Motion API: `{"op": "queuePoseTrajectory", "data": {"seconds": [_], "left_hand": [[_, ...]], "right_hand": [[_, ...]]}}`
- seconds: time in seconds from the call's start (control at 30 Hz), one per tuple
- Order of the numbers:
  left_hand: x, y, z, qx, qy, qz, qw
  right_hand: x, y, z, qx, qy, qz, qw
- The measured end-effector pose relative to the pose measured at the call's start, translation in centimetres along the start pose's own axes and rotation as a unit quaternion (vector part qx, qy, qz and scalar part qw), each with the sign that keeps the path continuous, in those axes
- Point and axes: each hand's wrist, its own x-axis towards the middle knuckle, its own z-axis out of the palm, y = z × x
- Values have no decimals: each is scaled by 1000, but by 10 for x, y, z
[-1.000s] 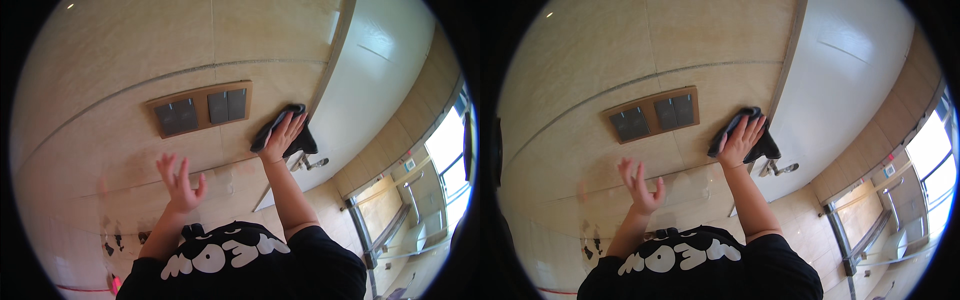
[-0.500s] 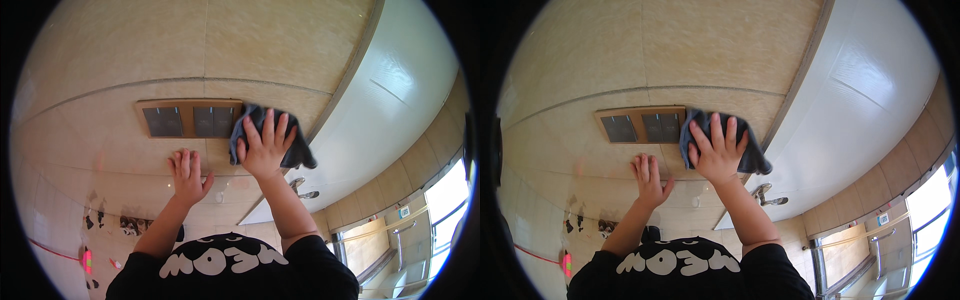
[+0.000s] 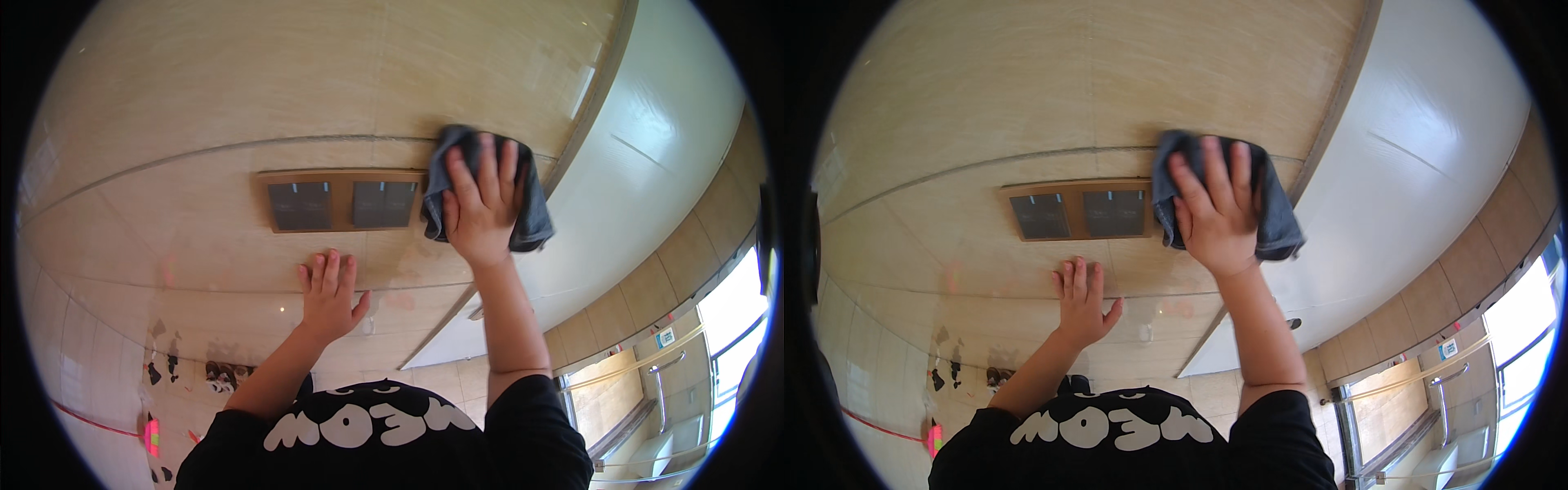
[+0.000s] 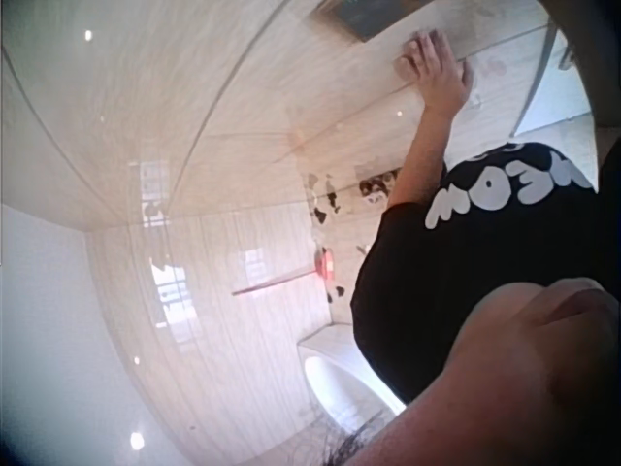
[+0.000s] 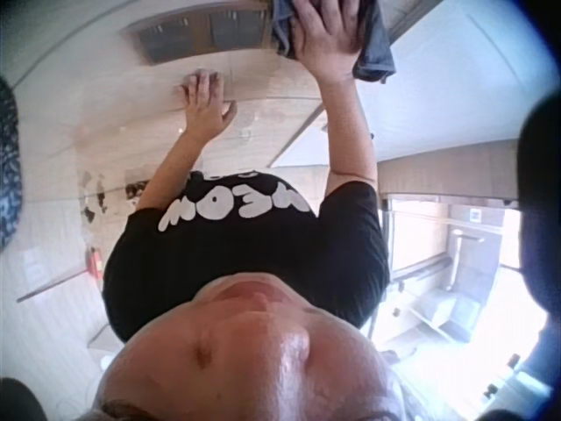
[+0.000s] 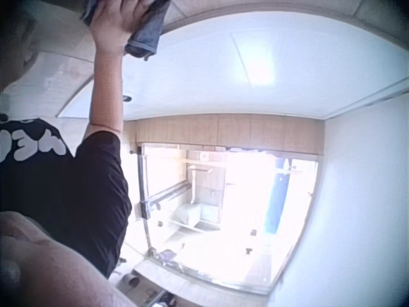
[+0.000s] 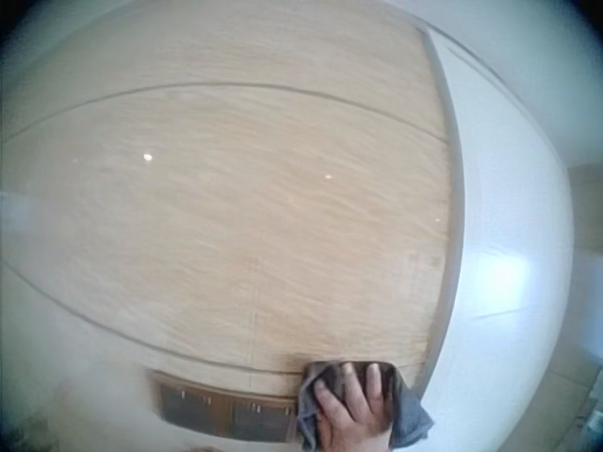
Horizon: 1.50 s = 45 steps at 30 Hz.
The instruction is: The person wipes the tiled bathroom wall with a dark cloth, moving from the upper section down to the lower section near the floor. The person also wipes a wall-mounted switch plate.
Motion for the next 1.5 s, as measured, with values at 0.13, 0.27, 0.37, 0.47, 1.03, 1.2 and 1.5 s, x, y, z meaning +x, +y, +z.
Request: {"op": "queuePoseTrajectory", "data": {"seconds": [0.13, 0.27, 0.37, 0.47, 1.03, 1.2, 1.5], "left_hand": [[0, -15, -25, -43, -47, 44, 997], [3, -26, -48, -129, -84, 51, 987], [7, -34, -63, -183, -102, 58, 976], [12, -44, -71, -225, -95, 71, 967], [5, -66, -89, -311, -98, 78, 942], [1, -70, -90, -306, -103, 80, 943], [-5, -71, -88, -334, -122, 74, 932]], "right_hand": [[36, 2, -11, 133, -104, -129, 977], [55, -15, -23, 164, -146, -151, 964], [63, -40, -27, 193, -165, -139, 957], [70, -65, -20, 206, -161, -133, 956], [107, -152, 12, 240, -185, -279, 911], [99, -140, 12, 290, -216, -274, 891], [66, -83, -16, 319, -138, -124, 929]]}}
